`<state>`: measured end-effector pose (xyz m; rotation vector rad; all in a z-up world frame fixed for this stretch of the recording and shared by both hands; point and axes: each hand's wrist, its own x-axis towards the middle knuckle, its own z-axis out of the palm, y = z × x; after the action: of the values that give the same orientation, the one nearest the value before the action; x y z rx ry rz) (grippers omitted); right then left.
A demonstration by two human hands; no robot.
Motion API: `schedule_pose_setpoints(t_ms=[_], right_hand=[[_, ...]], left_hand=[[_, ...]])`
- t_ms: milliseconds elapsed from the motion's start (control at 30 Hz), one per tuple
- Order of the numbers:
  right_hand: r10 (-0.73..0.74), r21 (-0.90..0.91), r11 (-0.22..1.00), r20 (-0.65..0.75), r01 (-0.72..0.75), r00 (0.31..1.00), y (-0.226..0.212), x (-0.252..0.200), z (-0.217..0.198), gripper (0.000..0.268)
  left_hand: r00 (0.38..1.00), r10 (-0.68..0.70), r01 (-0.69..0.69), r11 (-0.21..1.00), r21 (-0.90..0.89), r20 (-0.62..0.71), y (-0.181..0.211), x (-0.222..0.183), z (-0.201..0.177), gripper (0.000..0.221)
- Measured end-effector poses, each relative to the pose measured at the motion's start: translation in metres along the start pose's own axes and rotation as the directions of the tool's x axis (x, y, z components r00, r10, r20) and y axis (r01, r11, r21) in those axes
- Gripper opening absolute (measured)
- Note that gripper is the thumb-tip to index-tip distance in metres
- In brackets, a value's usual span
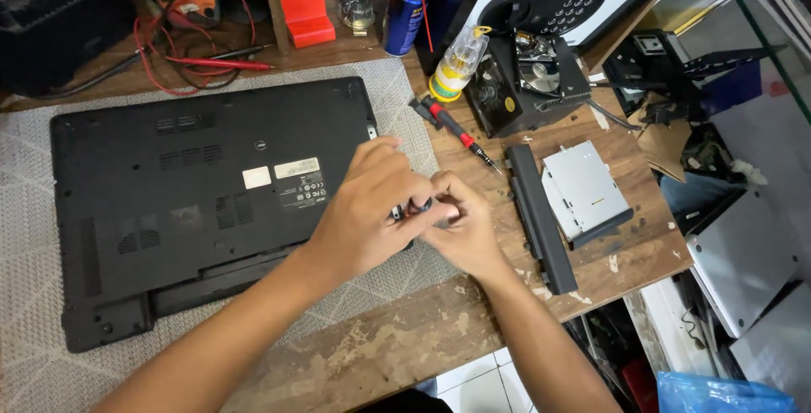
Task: Disassembling a laptop by removing screws from the bottom cover and extracting the optical drive.
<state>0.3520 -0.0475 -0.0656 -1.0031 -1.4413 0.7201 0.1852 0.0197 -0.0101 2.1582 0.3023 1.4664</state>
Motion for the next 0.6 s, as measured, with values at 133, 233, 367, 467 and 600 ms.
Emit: schedule_pose_setpoints(t_ms=[133, 233, 367, 467, 600], right_hand=[[-0.006, -0.003, 1.0, 0.062, 0.006, 0.998, -0.011, 0.002, -0.007, 0.018], [-0.077, -0.098, 0.991, 0.168, 0.095, 0.983, -0.018, 0.007, -0.009, 0.013], [-0.129, -0.098, 0.984, 0.178, 0.148, 0.976, -0.007, 0.004, -0.01, 0.024], [-0.115, -0.123, 0.984, 0.113, 0.129, 0.987, -0.003, -0.002, -0.008, 0.034], [-0.038, -0.127, 0.989, 0.273, 0.075, 0.961, -0.018, 0.002, -0.014, 0.02]], left_hand=[[0.99, -0.072, 0.088, 0.988, -0.129, 0.121, 0.01, 0.013, -0.016, 0.037], [0.917, -0.176, 0.3, 0.894, -0.332, 0.357, 0.015, 0.016, -0.023, 0.02], [0.981, -0.087, 0.114, 0.983, -0.147, 0.175, 0.002, 0.003, -0.004, 0.025], [0.985, -0.059, 0.079, 0.99, -0.117, 0.16, 0.013, 0.009, -0.004, 0.026], [0.895, -0.156, 0.245, 0.955, -0.168, 0.418, 0.023, 0.021, -0.024, 0.03]])
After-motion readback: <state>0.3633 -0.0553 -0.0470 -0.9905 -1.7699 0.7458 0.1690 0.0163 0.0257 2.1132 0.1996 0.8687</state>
